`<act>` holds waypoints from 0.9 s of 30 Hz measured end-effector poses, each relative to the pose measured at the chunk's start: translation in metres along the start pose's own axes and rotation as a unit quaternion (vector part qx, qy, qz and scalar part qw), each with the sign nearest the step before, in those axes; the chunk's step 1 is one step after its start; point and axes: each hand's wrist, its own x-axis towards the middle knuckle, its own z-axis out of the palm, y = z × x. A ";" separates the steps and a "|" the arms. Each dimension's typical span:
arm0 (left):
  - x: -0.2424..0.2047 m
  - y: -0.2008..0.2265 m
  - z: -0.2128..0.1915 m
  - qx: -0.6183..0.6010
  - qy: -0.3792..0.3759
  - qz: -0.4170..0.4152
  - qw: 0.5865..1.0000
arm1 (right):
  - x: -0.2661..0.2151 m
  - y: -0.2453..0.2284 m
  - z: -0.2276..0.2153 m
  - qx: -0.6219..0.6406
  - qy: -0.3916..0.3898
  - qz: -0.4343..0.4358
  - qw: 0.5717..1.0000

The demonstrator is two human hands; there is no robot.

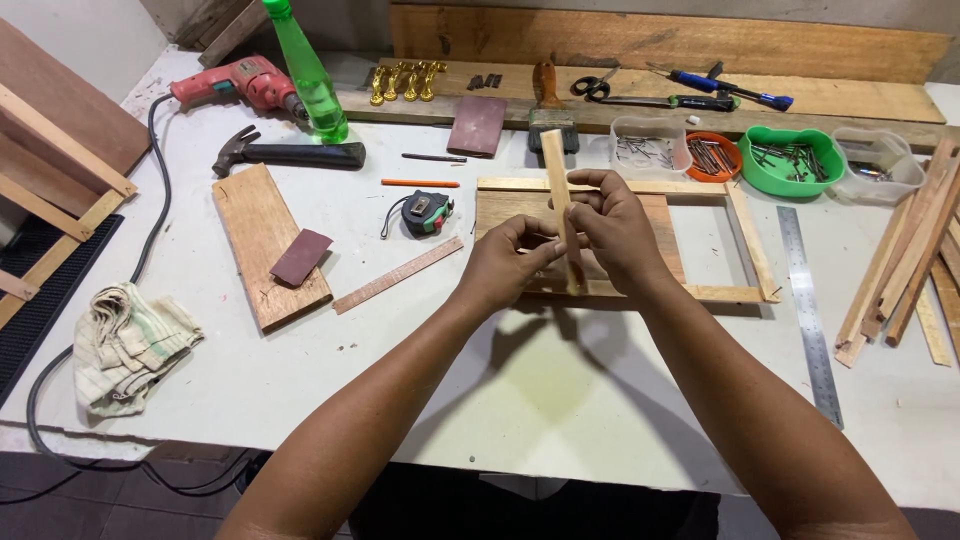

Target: The person assembles a wooden frame at a workbench. They position thin wood strips on the frame, measure with a tape measure, mark with a pencil, hammer nails into the joints, and press strips into place, then reach for more wood strips from a pile at the side of the bench.

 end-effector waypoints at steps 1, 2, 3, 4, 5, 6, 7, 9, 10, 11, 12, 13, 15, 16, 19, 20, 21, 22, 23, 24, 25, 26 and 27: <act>-0.001 0.009 0.001 0.000 -0.002 0.000 1.000 | -0.001 0.000 -0.002 0.000 0.002 0.000 1.000; -0.002 0.017 0.002 -0.003 0.000 -0.036 0.999 | -0.003 0.000 -0.003 0.005 0.000 0.001 1.000; -0.003 0.026 0.002 -0.006 0.001 -0.071 0.997 | -0.004 0.000 -0.004 0.010 -0.002 0.001 1.000; -0.002 0.027 0.003 -0.006 0.001 -0.072 0.997 | -0.006 -0.001 -0.003 0.011 -0.002 0.002 1.000; -0.002 0.027 0.003 0.002 0.008 -0.076 0.997 | -0.007 -0.002 -0.002 0.000 0.001 0.003 1.000; -0.002 0.028 0.003 0.010 0.015 -0.080 0.997 | -0.009 -0.003 -0.001 -0.011 0.004 0.004 1.000; -0.002 0.030 0.002 0.010 0.015 -0.081 0.997 | -0.010 -0.002 0.001 -0.011 0.004 0.005 1.000; -0.002 0.036 -0.001 0.022 0.050 -0.063 0.997 | -0.011 -0.003 0.004 -0.011 0.003 0.002 1.000; -0.002 0.045 -0.005 0.022 0.050 -0.064 0.996 | -0.009 -0.003 0.006 -0.011 0.002 0.002 1.000; -0.001 0.053 -0.008 0.054 0.067 -0.075 0.993 | -0.007 -0.004 0.009 -0.010 -0.008 0.001 1.000; -0.002 0.061 -0.012 0.086 0.084 -0.086 0.989 | -0.006 -0.003 0.011 -0.008 -0.017 0.001 1.000; 0.003 0.054 -0.019 0.086 0.085 -0.088 0.989 | -0.005 -0.002 0.016 -0.008 -0.018 0.002 1.000; 0.013 0.041 -0.035 0.069 0.065 -0.070 0.993 | -0.003 -0.002 0.025 -0.033 -0.037 0.006 0.999; 0.016 0.032 -0.042 0.070 0.066 -0.068 0.993 | 0.001 -0.002 0.031 -0.033 -0.038 0.004 0.999; 0.022 0.011 -0.062 0.071 0.047 -0.069 0.994 | 0.011 0.006 0.047 -0.047 -0.051 0.035 0.997; 0.023 0.008 -0.067 0.081 0.050 -0.083 0.992 | 0.016 0.013 0.050 -0.057 -0.060 0.050 0.995; 0.024 0.006 -0.073 0.092 0.053 -0.098 0.990 | 0.021 0.020 0.053 -0.067 -0.069 0.065 0.993; 0.026 0.004 -0.076 0.090 0.054 -0.097 0.990 | 0.025 0.021 0.056 -0.069 -0.069 0.065 0.993; 0.028 0.002 -0.079 0.117 0.058 -0.109 0.985 | 0.028 0.022 0.059 -0.123 -0.075 0.056 0.988; 0.030 -0.001 -0.083 0.144 0.064 -0.121 0.980 | 0.032 0.024 0.062 -0.176 -0.081 0.046 0.980; 0.028 0.010 -0.084 0.143 0.065 -0.121 0.980 | 0.037 0.023 0.064 -0.178 -0.082 0.046 0.980; 0.025 0.019 -0.084 0.187 0.068 -0.142 0.970 | 0.039 0.024 0.067 -0.239 -0.081 0.030 0.967; 0.022 0.029 -0.085 0.231 0.071 -0.162 0.957 | 0.042 0.025 0.069 -0.299 -0.080 0.015 0.951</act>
